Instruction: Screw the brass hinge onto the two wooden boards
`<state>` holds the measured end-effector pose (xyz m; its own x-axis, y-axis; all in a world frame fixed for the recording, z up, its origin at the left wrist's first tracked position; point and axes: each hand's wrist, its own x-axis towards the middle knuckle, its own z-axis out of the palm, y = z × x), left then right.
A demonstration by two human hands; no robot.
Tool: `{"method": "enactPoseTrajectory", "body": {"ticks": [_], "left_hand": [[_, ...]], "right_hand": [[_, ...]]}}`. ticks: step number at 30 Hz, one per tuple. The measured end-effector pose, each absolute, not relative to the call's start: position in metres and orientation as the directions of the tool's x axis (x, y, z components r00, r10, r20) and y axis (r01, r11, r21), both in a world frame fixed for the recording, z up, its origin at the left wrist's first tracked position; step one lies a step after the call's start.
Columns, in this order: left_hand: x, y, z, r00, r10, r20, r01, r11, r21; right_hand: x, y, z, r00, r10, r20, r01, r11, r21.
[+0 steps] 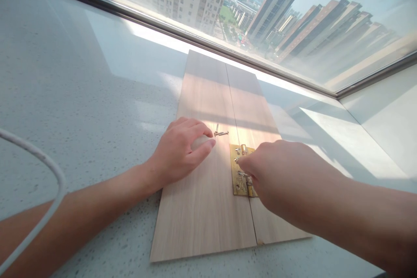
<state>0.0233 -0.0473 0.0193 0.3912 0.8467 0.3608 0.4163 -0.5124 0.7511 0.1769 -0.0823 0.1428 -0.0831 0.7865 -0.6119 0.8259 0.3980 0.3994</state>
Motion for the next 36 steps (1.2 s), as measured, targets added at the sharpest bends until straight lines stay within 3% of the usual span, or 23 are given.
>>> {"method": "enactPoseTrajectory", "body": {"ticks": [3, 9, 16, 19, 22, 25, 27, 29, 32, 34, 36], "left_hand": [[0.024, -0.047, 0.019, 0.396, 0.845, 0.359, 0.422, -0.515, 0.747], [0.025, -0.047, 0.019, 0.393, 0.853, 0.343, 0.440, -0.502, 0.745], [0.025, -0.048, 0.020, 0.392, 0.857, 0.335, 0.453, -0.497, 0.740], [0.025, -0.048, 0.020, 0.392, 0.856, 0.336, 0.459, -0.498, 0.735], [0.024, -0.048, 0.020, 0.402, 0.849, 0.342, 0.456, -0.510, 0.730], [0.023, -0.048, 0.019, 0.408, 0.843, 0.352, 0.455, -0.521, 0.722], [0.023, -0.048, 0.018, 0.405, 0.841, 0.359, 0.455, -0.526, 0.719], [0.023, -0.048, 0.018, 0.399, 0.841, 0.366, 0.453, -0.527, 0.719], [0.022, -0.048, 0.017, 0.401, 0.839, 0.367, 0.453, -0.530, 0.717], [0.022, -0.047, 0.017, 0.406, 0.839, 0.364, 0.458, -0.531, 0.713], [0.022, -0.047, 0.017, 0.405, 0.840, 0.362, 0.463, -0.530, 0.711]], "right_hand": [[0.183, -0.081, 0.144, 0.047, 0.839, -0.542, 0.911, 0.186, 0.367], [0.199, -0.086, 0.141, 0.232, 0.814, -0.533, 0.973, -0.186, 0.139], [0.210, -0.103, 0.132, 0.418, 0.674, -0.609, 0.806, -0.584, -0.093], [0.213, -0.108, 0.130, 0.430, 0.641, -0.636, 0.762, -0.635, -0.125], [0.209, -0.107, 0.135, 0.342, 0.740, -0.579, 0.894, -0.447, -0.042], [0.202, -0.104, 0.143, 0.117, 0.858, -0.500, 0.991, -0.070, 0.112], [0.199, -0.103, 0.146, -0.053, 0.855, -0.516, 0.959, 0.187, 0.212], [0.201, -0.103, 0.148, -0.272, 0.775, -0.570, 0.837, 0.483, 0.258], [0.208, -0.102, 0.149, -0.581, 0.541, -0.607, 0.500, 0.827, 0.258], [0.214, -0.101, 0.149, -0.671, 0.401, -0.624, 0.306, 0.916, 0.259], [0.217, -0.100, 0.149, -0.664, 0.335, -0.668, 0.216, 0.942, 0.257]]}}
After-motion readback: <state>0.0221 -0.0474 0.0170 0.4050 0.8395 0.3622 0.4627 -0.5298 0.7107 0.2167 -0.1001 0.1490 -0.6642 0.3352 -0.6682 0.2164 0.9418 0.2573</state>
